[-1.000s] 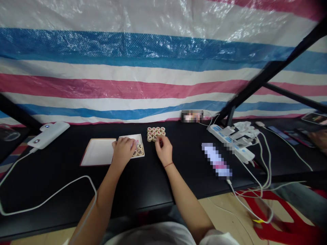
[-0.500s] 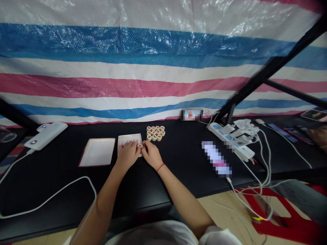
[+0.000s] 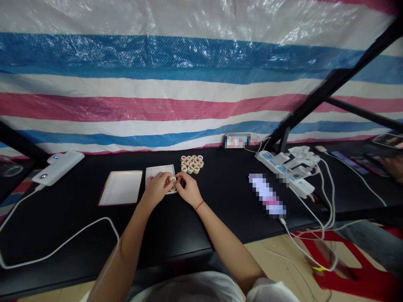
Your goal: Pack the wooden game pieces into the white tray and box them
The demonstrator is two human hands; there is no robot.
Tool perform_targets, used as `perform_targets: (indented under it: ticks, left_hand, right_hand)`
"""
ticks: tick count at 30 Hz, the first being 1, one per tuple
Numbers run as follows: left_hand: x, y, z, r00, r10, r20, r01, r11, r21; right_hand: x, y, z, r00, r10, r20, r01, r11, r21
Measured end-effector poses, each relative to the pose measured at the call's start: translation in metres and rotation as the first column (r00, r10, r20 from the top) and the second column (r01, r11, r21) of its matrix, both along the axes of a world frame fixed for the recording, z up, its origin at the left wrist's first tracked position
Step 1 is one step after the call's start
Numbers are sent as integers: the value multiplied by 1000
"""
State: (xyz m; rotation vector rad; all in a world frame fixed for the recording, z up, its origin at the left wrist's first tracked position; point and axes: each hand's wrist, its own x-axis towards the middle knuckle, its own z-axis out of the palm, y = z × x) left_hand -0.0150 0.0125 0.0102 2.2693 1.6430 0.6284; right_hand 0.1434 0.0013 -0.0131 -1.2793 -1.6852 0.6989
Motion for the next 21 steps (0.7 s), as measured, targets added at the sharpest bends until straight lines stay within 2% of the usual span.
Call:
perform_targets:
  ticks: [3, 6, 9, 13, 15, 19, 21]
  left_hand:
    - [-5, 4, 3, 986, -20, 165, 16, 1000, 26]
    - [-6, 2, 9, 927, -22, 374, 9, 999, 37]
    - [-1, -3, 13, 851, 43, 524, -6, 997, -72]
    - [7, -9, 7, 742, 140, 656, 38, 968, -249]
    - [10, -9, 4, 684, 182, 707, 33, 960, -279]
    - [11, -8, 5, 560, 260, 787, -68, 961, -269]
    - [11, -9, 8, 530, 269, 805, -109, 962, -250]
  right_hand:
    - [0, 0, 1, 1000, 0, -12, 0, 999, 36]
    - [0, -2, 5, 1000, 24, -10, -23, 991, 133]
    - [-1, -5, 8, 1000, 25, -14, -22, 982, 187]
    - [0, -7, 10, 999, -20, -25, 25, 975, 222]
    - [1, -6, 10, 998, -56, -38, 63, 973, 221]
    - [12, 0, 10, 973, -207, -97, 221, 962, 162]
    - [23, 4, 10, 950, -283, -129, 298, 948, 113]
